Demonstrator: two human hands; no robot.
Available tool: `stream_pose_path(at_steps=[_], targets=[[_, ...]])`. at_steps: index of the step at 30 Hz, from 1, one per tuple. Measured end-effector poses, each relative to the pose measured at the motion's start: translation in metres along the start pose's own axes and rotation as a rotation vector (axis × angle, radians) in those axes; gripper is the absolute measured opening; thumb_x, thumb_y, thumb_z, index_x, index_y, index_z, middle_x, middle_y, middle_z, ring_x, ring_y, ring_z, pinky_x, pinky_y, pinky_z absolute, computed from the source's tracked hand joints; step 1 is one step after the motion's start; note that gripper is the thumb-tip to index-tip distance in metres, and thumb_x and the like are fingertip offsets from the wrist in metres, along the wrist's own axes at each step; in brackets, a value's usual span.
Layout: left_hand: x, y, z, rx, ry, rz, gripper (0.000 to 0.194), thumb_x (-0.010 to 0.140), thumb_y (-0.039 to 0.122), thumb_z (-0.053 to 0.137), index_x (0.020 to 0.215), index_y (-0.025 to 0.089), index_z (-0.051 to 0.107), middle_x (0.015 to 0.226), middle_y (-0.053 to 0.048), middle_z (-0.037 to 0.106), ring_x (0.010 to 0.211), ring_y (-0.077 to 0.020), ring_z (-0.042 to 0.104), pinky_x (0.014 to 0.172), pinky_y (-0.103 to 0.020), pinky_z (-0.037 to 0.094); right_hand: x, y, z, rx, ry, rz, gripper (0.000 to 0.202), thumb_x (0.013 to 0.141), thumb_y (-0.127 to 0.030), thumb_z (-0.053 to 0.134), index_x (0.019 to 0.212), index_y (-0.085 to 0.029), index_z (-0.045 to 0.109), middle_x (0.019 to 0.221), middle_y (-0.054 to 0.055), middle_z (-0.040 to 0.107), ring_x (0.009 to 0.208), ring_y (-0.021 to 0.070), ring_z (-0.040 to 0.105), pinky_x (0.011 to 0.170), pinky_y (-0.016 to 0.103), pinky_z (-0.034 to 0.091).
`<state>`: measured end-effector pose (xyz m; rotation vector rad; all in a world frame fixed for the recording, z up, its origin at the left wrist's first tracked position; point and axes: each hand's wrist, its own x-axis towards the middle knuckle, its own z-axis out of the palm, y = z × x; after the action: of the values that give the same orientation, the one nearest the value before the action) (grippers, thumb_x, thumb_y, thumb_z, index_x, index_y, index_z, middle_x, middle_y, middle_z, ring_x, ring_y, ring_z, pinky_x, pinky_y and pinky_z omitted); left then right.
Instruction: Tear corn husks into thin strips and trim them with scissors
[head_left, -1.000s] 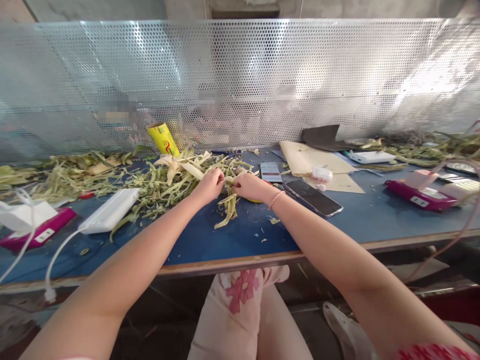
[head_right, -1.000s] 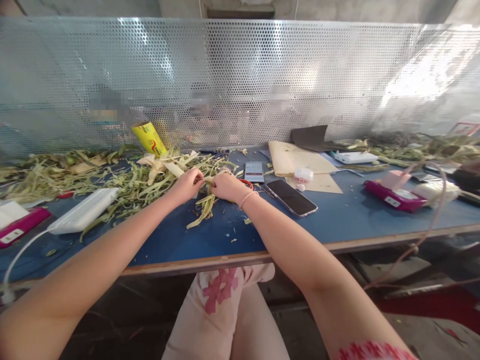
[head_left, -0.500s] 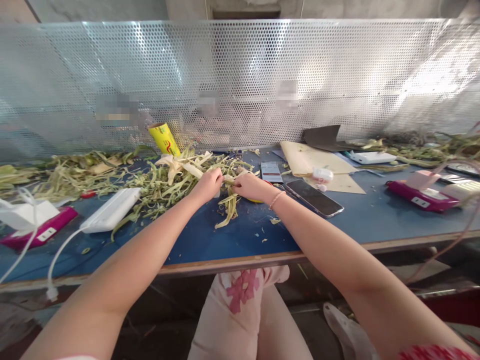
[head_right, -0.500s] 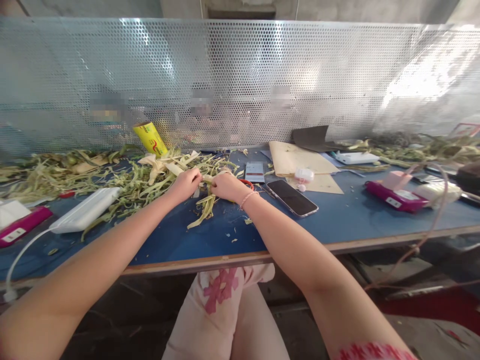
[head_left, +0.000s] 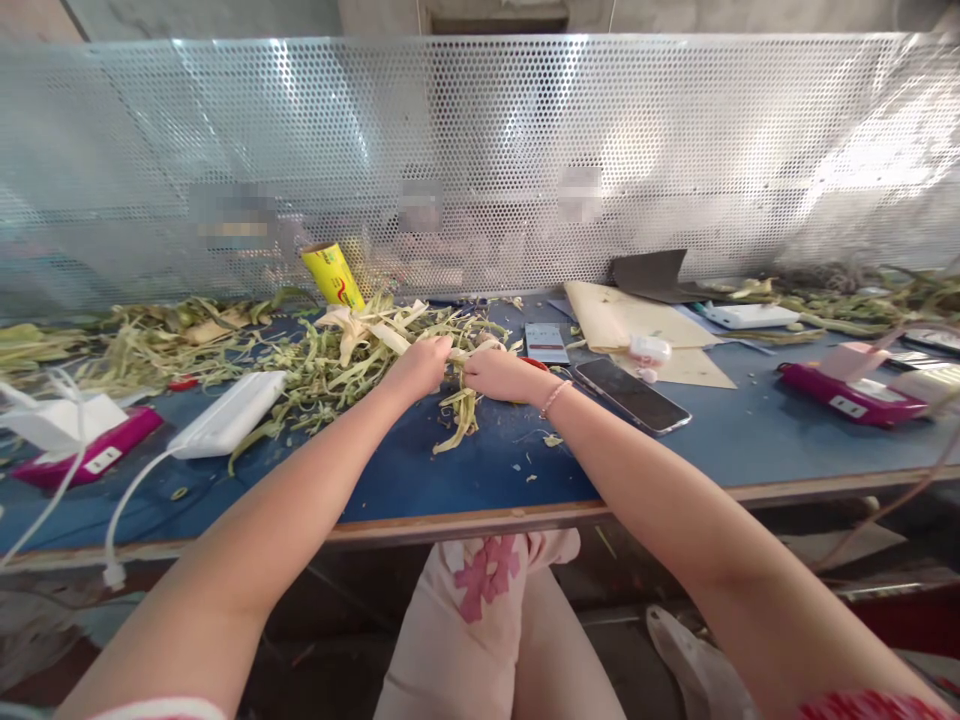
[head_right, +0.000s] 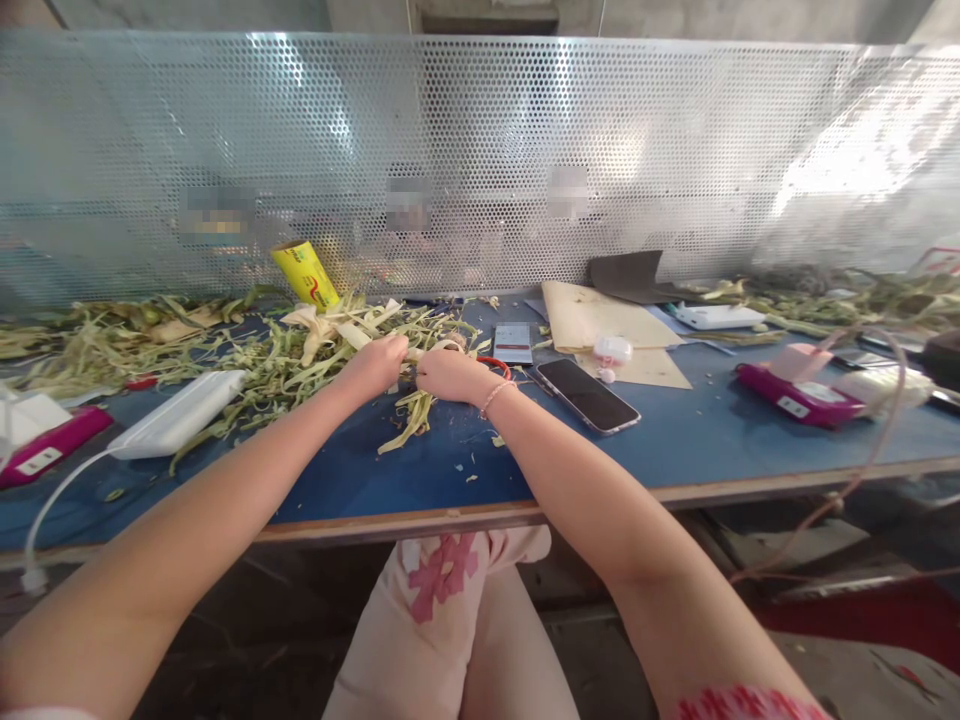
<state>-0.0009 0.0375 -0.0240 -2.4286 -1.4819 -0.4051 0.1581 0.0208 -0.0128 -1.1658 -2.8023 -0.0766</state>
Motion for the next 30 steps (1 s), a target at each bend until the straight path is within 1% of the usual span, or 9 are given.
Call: stream_pose_path(at_steps=[5, 8, 11, 13, 16, 20, 22, 26, 30], targets=[[0.000, 0.001, 0.005, -0.046, -0.020, 0.039, 0.016, 0.076, 0.007, 0.039, 0.074, 0.016, 0.052, 0.075, -0.011, 0.058, 0.073, -0.0231, 0.055, 0.065, -0.033, 0.039, 0.000, 0.000, 0.000, -0.012, -0.085, -0.072, 0.031, 0.083, -0.013, 0.035, 0.072, -0.010, 0.064, 0.072, 0.010, 0.061, 0.060, 0.0138, 0.048, 0.056, 0.027, 0.029], [0.000, 0.002, 0.007, -0.077, -0.033, 0.050, 0.015, 0.075, 0.008, 0.040, 0.073, 0.016, 0.052, 0.073, -0.012, 0.058, 0.071, -0.0238, 0.055, 0.064, -0.033, 0.039, -0.002, -0.003, -0.003, -0.017, -0.119, -0.115, 0.030, 0.082, -0.010, 0.036, 0.070, -0.010, 0.063, 0.072, 0.010, 0.061, 0.060, 0.0127, 0.046, 0.058, 0.026, 0.029], [0.001, 0.003, 0.008, -0.082, -0.041, 0.048, 0.016, 0.076, 0.009, 0.039, 0.074, 0.016, 0.053, 0.073, -0.012, 0.058, 0.070, -0.0238, 0.055, 0.064, -0.033, 0.039, -0.003, -0.004, -0.005, -0.005, -0.139, -0.123, 0.030, 0.082, -0.011, 0.037, 0.067, -0.010, 0.062, 0.071, 0.009, 0.060, 0.059, 0.0116, 0.044, 0.058, 0.026, 0.029], [0.002, 0.002, 0.008, -0.073, -0.040, 0.041, 0.017, 0.076, 0.009, 0.038, 0.074, 0.016, 0.053, 0.074, -0.012, 0.059, 0.071, -0.0230, 0.055, 0.064, -0.033, 0.039, -0.003, -0.004, -0.004, 0.020, -0.133, -0.102, 0.030, 0.082, -0.012, 0.036, 0.065, -0.010, 0.061, 0.069, 0.008, 0.059, 0.058, 0.0110, 0.042, 0.057, 0.025, 0.028], [0.002, -0.002, 0.006, -0.120, -0.005, -0.008, 0.015, 0.077, 0.013, 0.040, 0.068, 0.018, 0.051, 0.070, -0.009, 0.058, 0.068, -0.0203, 0.054, 0.064, -0.031, 0.038, -0.003, -0.001, 0.000, 0.097, -0.057, -0.009, 0.029, 0.082, -0.016, 0.036, 0.063, -0.012, 0.058, 0.064, 0.005, 0.055, 0.057, 0.0108, 0.040, 0.055, 0.025, 0.027], [-0.001, -0.009, -0.001, -0.329, 0.073, -0.139, 0.022, 0.078, 0.025, 0.046, 0.057, 0.019, 0.044, 0.055, 0.000, 0.051, 0.056, -0.0141, 0.047, 0.057, -0.027, 0.035, -0.003, 0.004, 0.003, 0.219, 0.144, 0.109, 0.031, 0.085, -0.026, 0.037, 0.061, -0.014, 0.054, 0.063, 0.002, 0.051, 0.060, 0.0102, 0.041, 0.057, 0.023, 0.027], [-0.003, -0.010, -0.004, -0.413, 0.096, -0.174, 0.024, 0.076, 0.030, 0.049, 0.055, 0.019, 0.043, 0.051, 0.002, 0.047, 0.052, -0.0121, 0.043, 0.055, -0.025, 0.034, -0.004, 0.005, 0.003, 0.244, 0.230, 0.147, 0.029, 0.084, -0.029, 0.039, 0.063, -0.015, 0.054, 0.065, 0.002, 0.052, 0.061, 0.0101, 0.042, 0.058, 0.023, 0.028], [-0.004, -0.007, -0.006, -0.498, 0.131, -0.172, 0.022, 0.073, 0.033, 0.052, 0.057, 0.018, 0.048, 0.053, 0.002, 0.049, 0.052, -0.0113, 0.043, 0.054, -0.025, 0.034, -0.005, 0.006, 0.001, 0.277, 0.339, 0.167, 0.020, 0.082, -0.022, 0.041, 0.070, -0.015, 0.056, 0.072, 0.003, 0.057, 0.065, 0.0109, 0.046, 0.059, 0.022, 0.029], [-0.003, -0.004, -0.004, -0.533, 0.173, -0.090, 0.019, 0.070, 0.032, 0.052, 0.059, 0.017, 0.051, 0.063, -0.001, 0.053, 0.057, -0.0117, 0.045, 0.057, -0.025, 0.037, -0.002, 0.007, 0.004, 0.327, 0.396, 0.155, 0.020, 0.081, -0.020, 0.041, 0.073, -0.015, 0.059, 0.072, 0.004, 0.060, 0.065, 0.0111, 0.047, 0.060, 0.021, 0.031]])
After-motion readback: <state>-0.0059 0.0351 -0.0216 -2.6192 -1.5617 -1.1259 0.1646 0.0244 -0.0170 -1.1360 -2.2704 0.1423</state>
